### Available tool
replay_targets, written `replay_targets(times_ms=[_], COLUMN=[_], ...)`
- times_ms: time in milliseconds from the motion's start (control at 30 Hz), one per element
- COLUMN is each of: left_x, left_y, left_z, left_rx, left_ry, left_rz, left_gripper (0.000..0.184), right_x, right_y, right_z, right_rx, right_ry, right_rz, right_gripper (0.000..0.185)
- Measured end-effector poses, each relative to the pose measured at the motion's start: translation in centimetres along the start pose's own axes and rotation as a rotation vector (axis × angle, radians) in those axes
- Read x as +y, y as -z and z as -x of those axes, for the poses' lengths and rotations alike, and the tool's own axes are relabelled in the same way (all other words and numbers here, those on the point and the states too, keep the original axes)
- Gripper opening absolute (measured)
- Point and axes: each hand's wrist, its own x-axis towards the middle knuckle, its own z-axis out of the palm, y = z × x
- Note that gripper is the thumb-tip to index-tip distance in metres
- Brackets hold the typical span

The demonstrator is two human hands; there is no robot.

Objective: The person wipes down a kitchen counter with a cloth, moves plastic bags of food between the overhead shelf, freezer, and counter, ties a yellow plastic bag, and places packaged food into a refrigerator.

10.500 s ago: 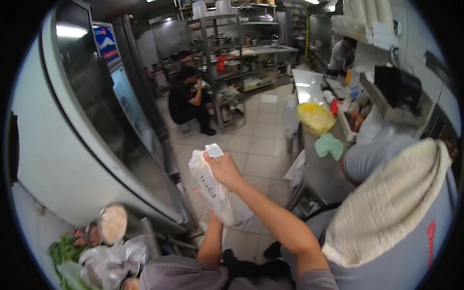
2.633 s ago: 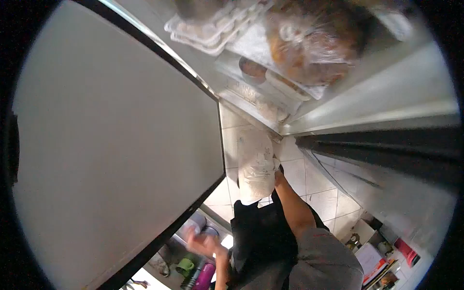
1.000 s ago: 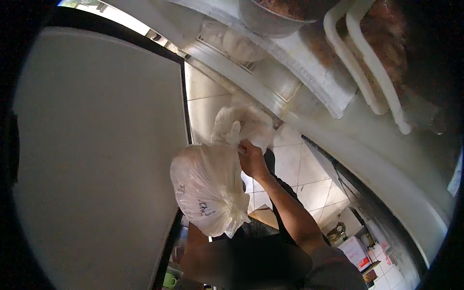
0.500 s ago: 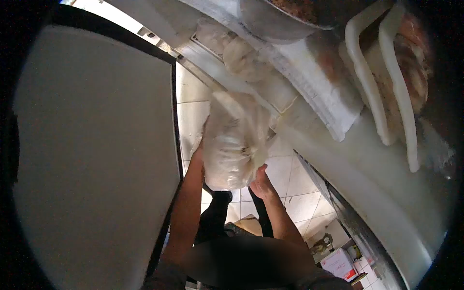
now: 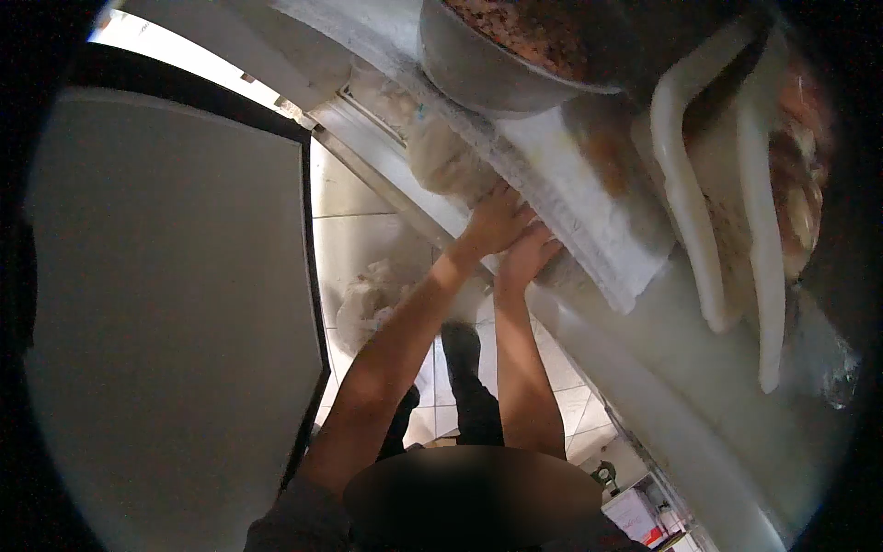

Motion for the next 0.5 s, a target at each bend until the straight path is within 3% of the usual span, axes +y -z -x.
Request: replay_targets(times_ms=[67,167,200,267,300,367,400,500], left_x=[0.4,0.0,-0.6,-2.3,-1.8,-0.4,-0.9,-2.4], left_y=[-0.1,0.6,1.0,1.9,2.5,4.8,4.8,2.9], left_z=[0.4,0.9,0.9,0.3,0.4,-0.5,0.0,2.9], left_rx=[-0.041,0.054,-0.002,-0.105,-0.146,-0.221,-0.139,0.100], left_ry=[0.056,0.011,-0.045,-0.169,-0.073,0.102,0.051,-0.109], left_rz=[0.010,0.110,0.148,0.215,0.122,-0.093,-0.059,0.047], left_gripper=[0.054,0.051,0.050,0.049,0.049,0.049,0.052,0.061], right_x=[-1.1,-0.7,-0.3,2.9,3.9,1.8,1.0,0.8], right_y=[-0.7,-1.1,-1.1,-1.0,-0.5,-1.3,-1.6,-1.7], right_z=[0.8,-1.2,-2.5,-6.4,-7.1,-4.6,-3.2,-2.8], right_rx=[-0.093,-0.195,-0.216,-0.238,-0.247,-0.103,-0.032,-0.058], right_ry=[0.118,0.113,0.080,0.247,0.321,0.442,0.488,0.484], right_rz=[0.076,0.377,0.511,0.944,1.167,0.926,0.806,0.714], right_gripper=[0.050,0.043,0.042,0.040,0.039,0.063,0.075,0.074])
